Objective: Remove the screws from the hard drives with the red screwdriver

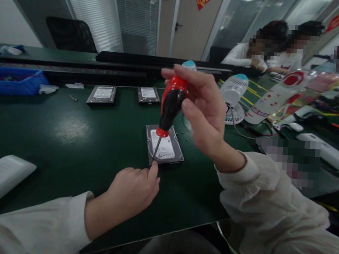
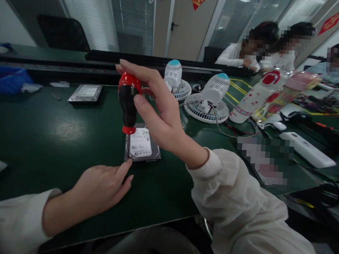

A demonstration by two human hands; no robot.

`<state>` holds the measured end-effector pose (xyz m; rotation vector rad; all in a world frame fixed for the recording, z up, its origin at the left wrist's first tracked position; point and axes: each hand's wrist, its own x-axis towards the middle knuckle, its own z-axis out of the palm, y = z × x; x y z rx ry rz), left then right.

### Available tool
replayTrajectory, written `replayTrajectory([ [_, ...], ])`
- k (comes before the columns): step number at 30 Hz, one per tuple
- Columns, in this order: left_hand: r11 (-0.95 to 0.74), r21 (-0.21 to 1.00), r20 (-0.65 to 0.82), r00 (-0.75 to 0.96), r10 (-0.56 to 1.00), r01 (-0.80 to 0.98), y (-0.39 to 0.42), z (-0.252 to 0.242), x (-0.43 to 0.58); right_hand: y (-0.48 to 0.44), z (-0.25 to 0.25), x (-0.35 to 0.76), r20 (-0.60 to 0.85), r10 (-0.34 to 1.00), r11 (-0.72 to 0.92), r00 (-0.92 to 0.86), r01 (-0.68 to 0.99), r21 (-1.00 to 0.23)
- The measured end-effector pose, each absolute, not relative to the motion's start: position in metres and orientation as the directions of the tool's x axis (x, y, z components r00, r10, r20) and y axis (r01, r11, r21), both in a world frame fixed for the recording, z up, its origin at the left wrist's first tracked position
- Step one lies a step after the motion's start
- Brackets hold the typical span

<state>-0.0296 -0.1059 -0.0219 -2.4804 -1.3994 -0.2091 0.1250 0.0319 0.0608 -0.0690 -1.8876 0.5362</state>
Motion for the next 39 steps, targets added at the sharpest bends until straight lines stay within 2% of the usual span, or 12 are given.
replayTrajectory([
  [2, -0.493, -0.17, 0.258, 0.522, 0.813, 0.853, -0.106, -0.022, -0.03, 0.032, 0.061, 0.125, 0.9, 0.269, 0.916, -0.342, -0.197, -0.349],
  [5, -0.502, -0.164, 0.261, 0.528, 0.808, 0.849, -0.106, -0.021, -0.03, 0.03, 0.062, 0.126, 0.92, 0.276, 0.955, -0.28, -0.031, -0.296],
  [7, -0.502, -0.161, 0.272, 0.527, 0.805, 0.85, -0.107, -0.02, -0.03, 0.028, 0.063, 0.127, 0.911, 0.3, 0.951, -0.284, 0.016, -0.309],
  [12, -0.495, -0.167, 0.291, 0.522, 0.802, 0.853, -0.107, -0.02, -0.03, 0.025, 0.065, 0.128, 0.863, 0.294, 0.911, -0.41, -0.152, -0.382],
  [18, -0.49, -0.193, 0.286, 0.526, 0.801, 0.85, -0.105, -0.019, -0.029, 0.026, 0.061, 0.129, 0.902, 0.319, 0.946, -0.291, 0.035, -0.324],
  [22, -0.501, -0.19, 0.297, 0.536, 0.79, 0.844, -0.106, -0.021, -0.03, 0.023, 0.062, 0.13, 0.855, 0.34, 0.919, -0.391, -0.058, -0.391],
  [24, -0.506, -0.187, 0.301, 0.54, 0.786, 0.842, -0.106, -0.022, -0.03, 0.023, 0.062, 0.129, 0.86, 0.323, 0.917, -0.396, -0.094, -0.388],
  [27, -0.515, -0.19, 0.304, 0.549, 0.779, 0.836, -0.106, -0.024, -0.031, 0.022, 0.063, 0.128, 0.888, 0.318, 0.94, -0.332, -0.009, -0.34],
  [29, -0.517, -0.196, 0.311, 0.553, 0.773, 0.833, -0.106, -0.025, -0.031, 0.021, 0.064, 0.128, 0.877, 0.343, 0.932, -0.338, 0.006, -0.362],
  [32, -0.515, -0.195, 0.314, 0.551, 0.773, 0.835, -0.107, -0.026, -0.031, 0.019, 0.064, 0.128, 0.839, 0.345, 0.891, -0.42, -0.135, -0.434],
  [34, -0.515, -0.193, 0.314, 0.55, 0.774, 0.835, -0.106, -0.025, -0.031, 0.019, 0.064, 0.127, 0.845, 0.324, 0.881, -0.426, -0.191, -0.434],
  [39, -0.517, -0.184, 0.324, 0.548, 0.771, 0.836, -0.106, -0.024, -0.03, 0.019, 0.065, 0.125, 0.87, 0.317, 0.937, -0.377, -0.018, -0.349],
])
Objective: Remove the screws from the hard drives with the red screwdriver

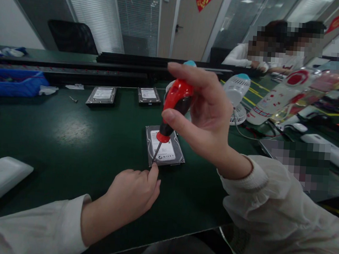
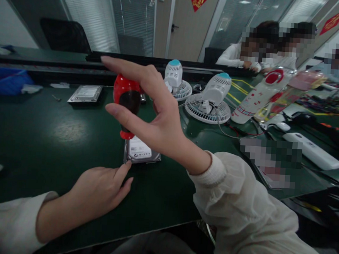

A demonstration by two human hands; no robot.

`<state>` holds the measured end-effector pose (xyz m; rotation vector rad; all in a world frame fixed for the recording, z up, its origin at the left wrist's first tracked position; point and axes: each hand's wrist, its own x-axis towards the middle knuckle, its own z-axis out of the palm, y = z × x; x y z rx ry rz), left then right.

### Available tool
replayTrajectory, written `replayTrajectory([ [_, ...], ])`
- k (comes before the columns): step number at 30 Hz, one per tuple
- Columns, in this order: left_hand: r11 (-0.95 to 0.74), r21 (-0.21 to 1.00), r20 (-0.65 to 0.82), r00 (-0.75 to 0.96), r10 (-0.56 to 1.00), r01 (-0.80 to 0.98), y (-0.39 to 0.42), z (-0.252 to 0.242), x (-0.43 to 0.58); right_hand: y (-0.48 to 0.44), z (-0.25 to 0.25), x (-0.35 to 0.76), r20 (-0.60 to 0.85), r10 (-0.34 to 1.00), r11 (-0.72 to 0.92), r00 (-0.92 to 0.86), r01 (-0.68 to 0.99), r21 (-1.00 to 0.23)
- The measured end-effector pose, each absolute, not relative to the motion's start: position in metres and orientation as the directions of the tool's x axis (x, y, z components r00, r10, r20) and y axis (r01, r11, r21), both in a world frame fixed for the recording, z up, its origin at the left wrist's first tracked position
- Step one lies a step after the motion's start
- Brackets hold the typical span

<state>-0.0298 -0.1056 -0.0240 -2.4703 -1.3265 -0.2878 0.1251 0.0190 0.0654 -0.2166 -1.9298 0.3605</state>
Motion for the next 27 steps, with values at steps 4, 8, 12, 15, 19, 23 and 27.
replayTrajectory([
  [4, -0.515, -0.177, 0.323, 0.544, 0.775, 0.839, -0.106, -0.0236, -0.0301, 0.0161, 0.0675, 0.1255, 0.827, 0.339, 0.923, -0.447, -0.011, -0.384],
  [8, -0.516, -0.165, 0.31, 0.541, 0.782, 0.841, -0.1068, -0.0232, -0.0302, 0.0155, 0.0661, 0.1233, 0.821, 0.365, 0.907, -0.439, -0.03, -0.42],
  [12, -0.507, -0.154, 0.295, 0.53, 0.795, 0.848, -0.1067, -0.0223, -0.0292, 0.0176, 0.0655, 0.1206, 0.87, 0.343, 0.928, -0.355, -0.016, -0.373],
  [15, -0.502, -0.164, 0.302, 0.528, 0.793, 0.849, -0.1058, -0.0222, -0.0286, 0.0183, 0.067, 0.1216, 0.85, 0.339, 0.92, -0.404, -0.047, -0.39],
  [19, -0.509, -0.166, 0.297, 0.535, 0.791, 0.845, -0.1055, -0.0225, -0.0288, 0.0185, 0.0688, 0.1223, 0.828, 0.342, 0.909, -0.444, -0.068, -0.411],
  [23, -0.506, -0.165, 0.308, 0.532, 0.789, 0.846, -0.1057, -0.0227, -0.0289, 0.0201, 0.0686, 0.1206, 0.885, 0.301, 0.947, -0.355, 0.001, -0.322],
  [27, -0.513, -0.169, 0.317, 0.54, 0.78, 0.841, -0.105, -0.0222, -0.0282, 0.0197, 0.0681, 0.1219, 0.847, 0.305, 0.93, -0.435, -0.053, -0.363],
])
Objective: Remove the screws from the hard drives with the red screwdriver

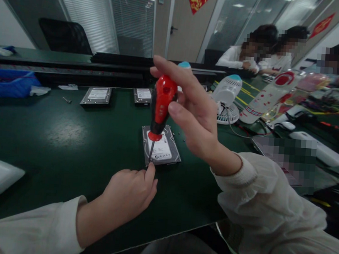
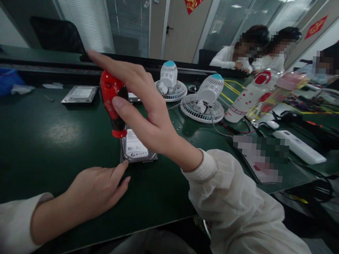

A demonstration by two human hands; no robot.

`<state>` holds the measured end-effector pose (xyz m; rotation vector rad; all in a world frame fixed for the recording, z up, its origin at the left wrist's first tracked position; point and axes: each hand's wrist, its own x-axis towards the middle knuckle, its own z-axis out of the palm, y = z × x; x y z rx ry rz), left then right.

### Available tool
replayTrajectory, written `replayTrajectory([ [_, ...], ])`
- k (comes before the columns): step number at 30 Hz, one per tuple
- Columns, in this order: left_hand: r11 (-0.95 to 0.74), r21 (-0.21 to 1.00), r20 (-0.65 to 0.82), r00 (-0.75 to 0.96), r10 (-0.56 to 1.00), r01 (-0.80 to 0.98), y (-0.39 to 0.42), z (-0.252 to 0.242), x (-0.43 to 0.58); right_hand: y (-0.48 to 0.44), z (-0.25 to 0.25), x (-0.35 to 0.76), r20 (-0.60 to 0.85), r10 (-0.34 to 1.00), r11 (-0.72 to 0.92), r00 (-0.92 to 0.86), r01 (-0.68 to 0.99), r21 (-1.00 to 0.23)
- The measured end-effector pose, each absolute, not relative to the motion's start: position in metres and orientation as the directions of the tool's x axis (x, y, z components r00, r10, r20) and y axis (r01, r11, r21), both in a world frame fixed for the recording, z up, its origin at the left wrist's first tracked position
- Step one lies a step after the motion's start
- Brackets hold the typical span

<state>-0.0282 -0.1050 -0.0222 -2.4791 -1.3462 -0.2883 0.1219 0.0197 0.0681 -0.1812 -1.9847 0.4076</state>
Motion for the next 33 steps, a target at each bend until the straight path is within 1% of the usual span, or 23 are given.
replayTrajectory([
  [2, -0.515, -0.168, 0.317, 0.541, 0.779, 0.84, -0.105, -0.022, -0.028, 0.018, 0.069, 0.122, 0.838, 0.327, 0.923, -0.437, -0.042, -0.382],
  [5, -0.513, -0.171, 0.318, 0.54, 0.779, 0.841, -0.105, -0.022, -0.028, 0.017, 0.07, 0.122, 0.887, 0.299, 0.945, -0.352, -0.021, -0.327],
  [7, -0.509, -0.179, 0.316, 0.54, 0.78, 0.842, -0.105, -0.022, -0.028, 0.018, 0.07, 0.121, 0.902, 0.274, 0.953, -0.334, -0.035, -0.302],
  [10, -0.504, -0.191, 0.305, 0.539, 0.785, 0.842, -0.105, -0.022, -0.028, 0.024, 0.067, 0.12, 0.87, 0.271, 0.928, -0.412, -0.129, -0.35],
  [11, -0.503, -0.193, 0.301, 0.539, 0.787, 0.842, -0.106, -0.022, -0.028, 0.025, 0.066, 0.12, 0.847, 0.284, 0.912, -0.449, -0.146, -0.383],
  [12, -0.503, -0.192, 0.295, 0.539, 0.789, 0.842, -0.106, -0.021, -0.029, 0.025, 0.066, 0.12, 0.845, 0.284, 0.907, -0.453, -0.158, -0.389],
  [14, -0.507, -0.182, 0.281, 0.539, 0.794, 0.843, -0.106, -0.02, -0.029, 0.023, 0.067, 0.121, 0.843, 0.329, 0.913, -0.426, -0.084, -0.399],
  [17, -0.507, -0.164, 0.266, 0.533, 0.803, 0.846, -0.105, -0.02, -0.028, 0.016, 0.071, 0.123, 0.875, 0.327, 0.934, -0.358, -0.017, -0.356],
  [20, -0.499, -0.171, 0.277, 0.527, 0.803, 0.85, -0.104, -0.02, -0.027, 0.012, 0.073, 0.124, 0.824, 0.361, 0.904, -0.436, -0.052, -0.424],
  [22, -0.5, -0.176, 0.28, 0.53, 0.801, 0.848, -0.104, -0.021, -0.027, 0.013, 0.072, 0.123, 0.8, 0.358, 0.876, -0.482, -0.124, -0.467],
  [24, -0.505, -0.172, 0.282, 0.533, 0.798, 0.846, -0.105, -0.021, -0.027, 0.016, 0.068, 0.121, 0.826, 0.337, 0.877, -0.451, -0.169, -0.45],
  [28, -0.508, -0.16, 0.27, 0.533, 0.802, 0.846, -0.105, -0.021, -0.028, 0.02, 0.062, 0.118, 0.859, 0.372, 0.899, -0.352, -0.096, -0.428],
  [30, -0.505, -0.165, 0.257, 0.531, 0.807, 0.847, -0.105, -0.021, -0.028, 0.02, 0.062, 0.119, 0.859, 0.365, 0.903, -0.358, -0.09, -0.421],
  [33, -0.497, -0.175, 0.249, 0.526, 0.813, 0.85, -0.105, -0.021, -0.027, 0.019, 0.063, 0.12, 0.833, 0.378, 0.892, -0.404, -0.081, -0.445],
])
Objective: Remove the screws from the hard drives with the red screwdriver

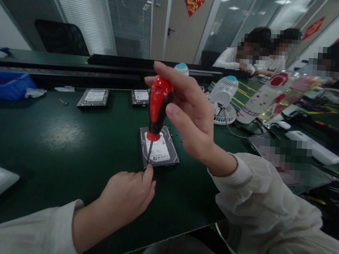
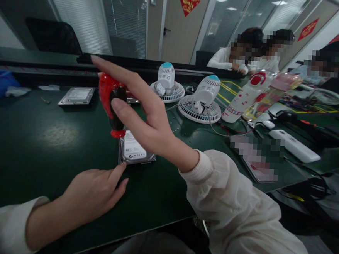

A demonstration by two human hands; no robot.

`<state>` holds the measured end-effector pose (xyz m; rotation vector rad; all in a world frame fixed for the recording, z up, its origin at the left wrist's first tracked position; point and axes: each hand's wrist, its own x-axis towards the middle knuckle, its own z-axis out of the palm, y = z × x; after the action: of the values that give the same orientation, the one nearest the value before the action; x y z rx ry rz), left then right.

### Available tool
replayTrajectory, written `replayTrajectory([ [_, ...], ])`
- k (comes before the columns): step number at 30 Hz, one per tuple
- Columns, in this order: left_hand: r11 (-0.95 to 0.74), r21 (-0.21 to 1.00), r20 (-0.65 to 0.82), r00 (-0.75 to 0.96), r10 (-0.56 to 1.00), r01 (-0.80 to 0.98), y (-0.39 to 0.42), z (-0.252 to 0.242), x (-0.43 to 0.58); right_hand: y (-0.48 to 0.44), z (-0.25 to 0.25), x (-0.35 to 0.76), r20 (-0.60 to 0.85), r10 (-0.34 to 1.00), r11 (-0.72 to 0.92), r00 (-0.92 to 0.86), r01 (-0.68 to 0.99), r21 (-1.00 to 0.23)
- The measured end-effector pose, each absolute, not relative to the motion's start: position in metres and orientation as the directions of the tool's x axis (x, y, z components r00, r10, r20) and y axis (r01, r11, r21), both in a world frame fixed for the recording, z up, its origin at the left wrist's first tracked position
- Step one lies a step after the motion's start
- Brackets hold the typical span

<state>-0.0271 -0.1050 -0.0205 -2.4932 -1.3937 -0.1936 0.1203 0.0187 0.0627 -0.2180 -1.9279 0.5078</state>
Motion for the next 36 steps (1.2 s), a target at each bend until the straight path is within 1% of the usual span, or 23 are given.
replayTrajectory([
  [2, -0.492, -0.173, 0.245, 0.521, 0.818, 0.853, -0.1051, -0.0205, -0.027, 0.0187, 0.0623, 0.1208, 0.827, 0.385, 0.892, -0.409, -0.064, -0.447],
  [7, -0.501, -0.158, 0.246, 0.525, 0.815, 0.851, -0.1049, -0.0209, -0.0277, 0.0189, 0.0607, 0.1211, 0.865, 0.361, 0.914, -0.348, -0.052, -0.402],
  [13, -0.506, -0.171, 0.259, 0.534, 0.805, 0.845, -0.1054, -0.0203, -0.0282, 0.0149, 0.0642, 0.122, 0.827, 0.359, 0.908, -0.433, -0.044, -0.417],
  [18, -0.505, -0.152, 0.239, 0.528, 0.815, 0.849, -0.1056, -0.0195, -0.0281, 0.0147, 0.0664, 0.1205, 0.897, 0.297, 0.943, -0.328, -0.046, -0.33],
  [23, -0.505, -0.156, 0.228, 0.528, 0.818, 0.849, -0.1046, -0.0192, -0.0276, 0.0176, 0.0645, 0.1217, 0.849, 0.321, 0.913, -0.421, -0.102, -0.395],
  [25, -0.504, -0.154, 0.241, 0.527, 0.815, 0.85, -0.1044, -0.019, -0.0275, 0.0175, 0.064, 0.1217, 0.85, 0.337, 0.917, -0.405, -0.063, -0.393],
  [27, -0.508, -0.146, 0.26, 0.528, 0.809, 0.849, -0.1046, -0.0188, -0.0275, 0.0166, 0.0645, 0.1216, 0.865, 0.347, 0.928, -0.363, 0.002, -0.372],
  [28, -0.511, -0.143, 0.266, 0.531, 0.805, 0.847, -0.1047, -0.0187, -0.0276, 0.0161, 0.0651, 0.1217, 0.875, 0.337, 0.934, -0.348, 0.008, -0.357],
  [30, -0.515, -0.147, 0.271, 0.535, 0.8, 0.845, -0.105, -0.019, -0.0281, 0.0155, 0.0666, 0.1224, 0.882, 0.317, 0.935, -0.347, -0.042, -0.353],
  [33, -0.505, -0.17, 0.279, 0.533, 0.799, 0.846, -0.1054, -0.0198, -0.029, 0.0163, 0.0671, 0.1238, 0.845, 0.319, 0.9, -0.429, -0.144, -0.412],
  [35, -0.504, -0.172, 0.283, 0.532, 0.798, 0.847, -0.1052, -0.0201, -0.0294, 0.0172, 0.066, 0.1239, 0.828, 0.351, 0.893, -0.437, -0.11, -0.436],
  [36, -0.504, -0.168, 0.28, 0.531, 0.8, 0.847, -0.1051, -0.02, -0.0295, 0.0175, 0.0654, 0.1238, 0.837, 0.357, 0.904, -0.414, -0.073, -0.422],
])
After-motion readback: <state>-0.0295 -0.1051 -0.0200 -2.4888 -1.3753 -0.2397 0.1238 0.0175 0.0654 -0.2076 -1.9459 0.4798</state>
